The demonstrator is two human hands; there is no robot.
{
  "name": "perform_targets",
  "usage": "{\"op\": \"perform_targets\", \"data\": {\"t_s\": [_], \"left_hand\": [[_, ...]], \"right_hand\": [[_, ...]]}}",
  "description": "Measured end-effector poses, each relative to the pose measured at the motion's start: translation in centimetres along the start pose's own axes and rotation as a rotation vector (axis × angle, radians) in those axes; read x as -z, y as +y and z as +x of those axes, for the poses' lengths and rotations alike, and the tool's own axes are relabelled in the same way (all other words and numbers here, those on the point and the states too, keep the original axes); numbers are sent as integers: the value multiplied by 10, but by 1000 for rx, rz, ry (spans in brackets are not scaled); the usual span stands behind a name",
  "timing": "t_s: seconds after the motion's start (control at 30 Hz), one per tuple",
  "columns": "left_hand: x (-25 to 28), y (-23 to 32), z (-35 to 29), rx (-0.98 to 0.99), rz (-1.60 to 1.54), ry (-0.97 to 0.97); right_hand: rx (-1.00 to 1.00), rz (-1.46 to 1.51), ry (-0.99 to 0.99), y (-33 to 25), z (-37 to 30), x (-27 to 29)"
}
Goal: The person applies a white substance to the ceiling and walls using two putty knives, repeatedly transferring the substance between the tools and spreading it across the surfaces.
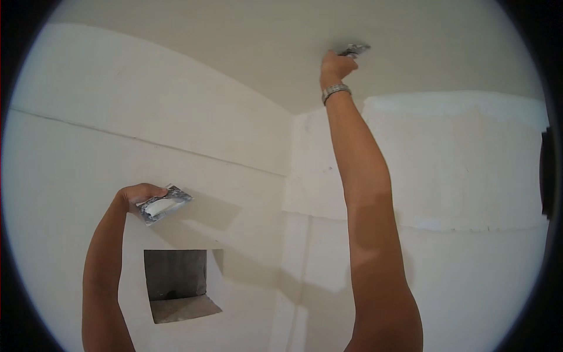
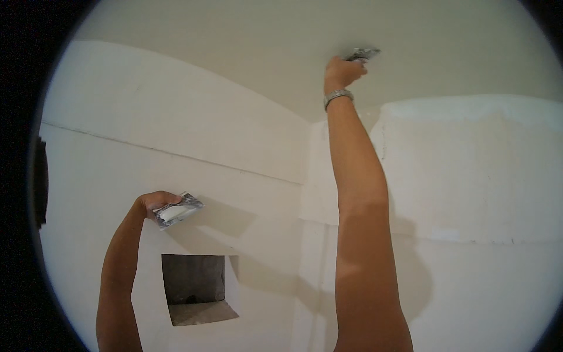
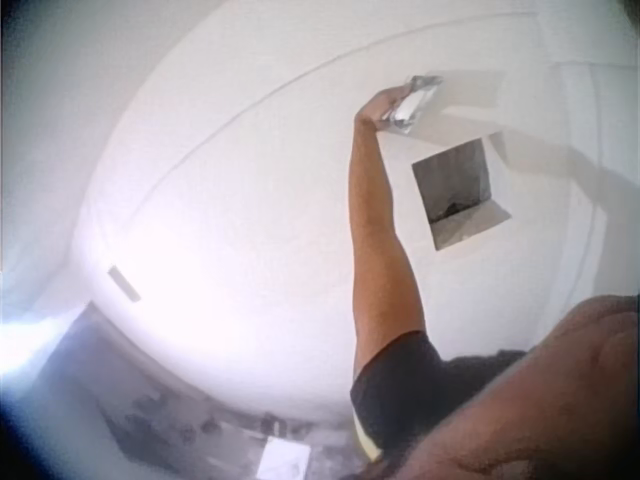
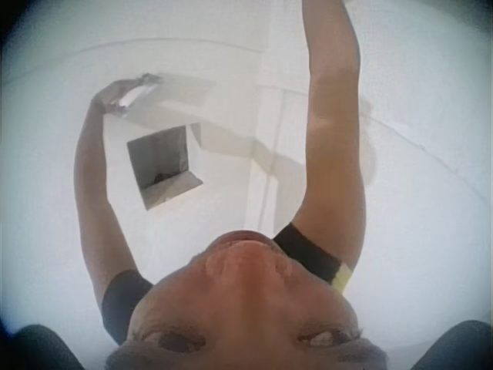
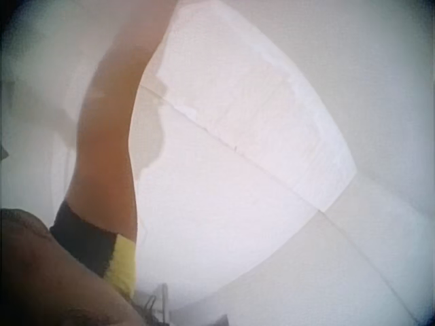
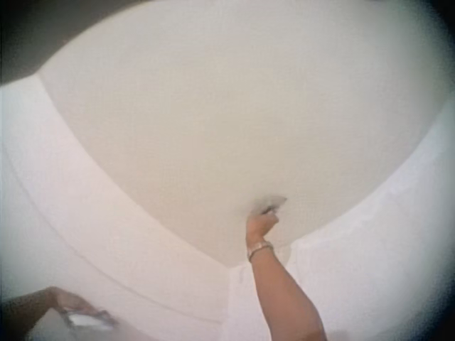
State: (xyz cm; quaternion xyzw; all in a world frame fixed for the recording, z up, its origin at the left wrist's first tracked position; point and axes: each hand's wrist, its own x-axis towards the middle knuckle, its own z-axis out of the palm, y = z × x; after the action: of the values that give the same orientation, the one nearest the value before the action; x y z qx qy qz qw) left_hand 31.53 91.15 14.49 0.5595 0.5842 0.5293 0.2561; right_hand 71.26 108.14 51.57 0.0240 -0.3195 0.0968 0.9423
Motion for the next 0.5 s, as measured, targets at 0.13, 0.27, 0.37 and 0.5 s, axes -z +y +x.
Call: {"op": "perform_targets", "data": {"t_s": [0.13,0.27,0.37,0.5], "left_hand": [[14,-13,6,-49,13,13],[10,-8,-5,-4,-29,-9],[3,-5,14,-49,-25,-22],[10,-9,10,-33,-39,8]], "right_hand": [[94,19,-108,23,-7,32],[-203,89,-40,50,49,93],[-220,37,-3,57,122,124],[-314,122,-19,58,113,126]]}}
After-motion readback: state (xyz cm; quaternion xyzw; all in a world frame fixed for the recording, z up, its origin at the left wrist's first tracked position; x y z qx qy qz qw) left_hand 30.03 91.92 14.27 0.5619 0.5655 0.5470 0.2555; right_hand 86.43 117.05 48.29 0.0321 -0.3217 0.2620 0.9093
